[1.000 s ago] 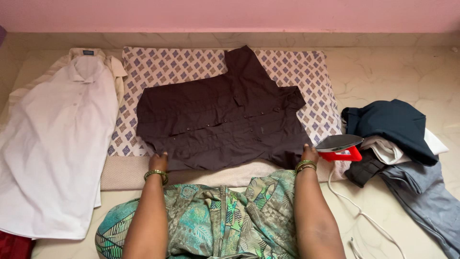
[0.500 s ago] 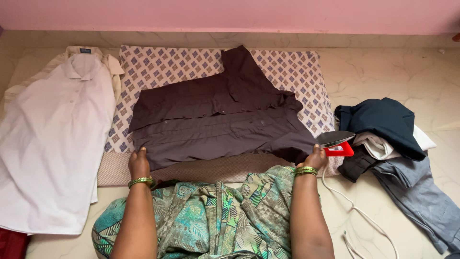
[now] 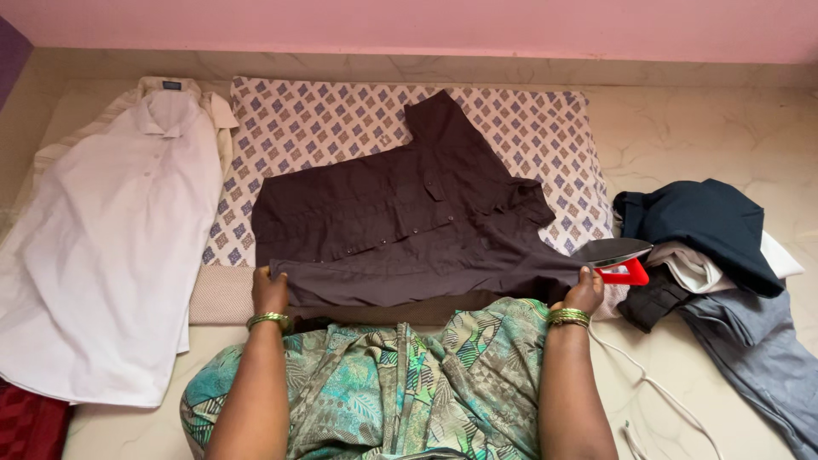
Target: The person irons a dark brown short-sleeved shirt laid out on a patterned mat on the floor. After ironing, they button the shirt and fold it neatly.
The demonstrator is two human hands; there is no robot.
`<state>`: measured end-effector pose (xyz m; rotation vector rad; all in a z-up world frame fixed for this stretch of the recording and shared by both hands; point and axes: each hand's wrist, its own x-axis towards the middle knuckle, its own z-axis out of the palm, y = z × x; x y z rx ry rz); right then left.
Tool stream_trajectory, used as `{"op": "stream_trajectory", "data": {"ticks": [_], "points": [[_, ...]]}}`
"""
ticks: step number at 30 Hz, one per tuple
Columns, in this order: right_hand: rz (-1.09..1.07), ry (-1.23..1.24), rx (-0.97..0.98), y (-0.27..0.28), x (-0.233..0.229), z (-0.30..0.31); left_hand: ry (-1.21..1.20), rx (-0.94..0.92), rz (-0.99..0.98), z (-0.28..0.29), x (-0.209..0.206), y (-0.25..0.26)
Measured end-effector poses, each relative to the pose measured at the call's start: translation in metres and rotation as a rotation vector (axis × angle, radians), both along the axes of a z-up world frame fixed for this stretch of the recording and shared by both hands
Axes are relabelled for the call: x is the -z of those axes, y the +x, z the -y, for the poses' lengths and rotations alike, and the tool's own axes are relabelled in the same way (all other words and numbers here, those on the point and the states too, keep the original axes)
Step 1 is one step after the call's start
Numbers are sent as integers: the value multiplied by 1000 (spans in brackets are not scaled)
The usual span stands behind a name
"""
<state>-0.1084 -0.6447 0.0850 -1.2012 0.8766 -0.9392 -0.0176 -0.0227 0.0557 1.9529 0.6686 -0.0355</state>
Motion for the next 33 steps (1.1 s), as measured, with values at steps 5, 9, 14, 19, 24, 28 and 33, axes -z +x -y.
{"op": "stream_trajectory", "data": {"ticks": [5,9,14,19,24,28,33], "points": [[-65,-101,-78,19,1,-8,141,-36,41,2,44,29],[-19,-108,-105,27,3,-9,51,-123,-166,1,61,45],[16,-80,-138,29,7,-9,-42,-231,-291,0,74,60],[12,-85,-157,33,10,-9,-43,-243,-394,-1,75,68],[6,-57,-162,36,13,-9,-41,-289,-394,2,77,69],[-36,31,-156,36,12,-12,-54,-257,-417,-5,85,77],[-48,2,-155,37,17,-7,-114,-131,-374,0,83,87]]}}
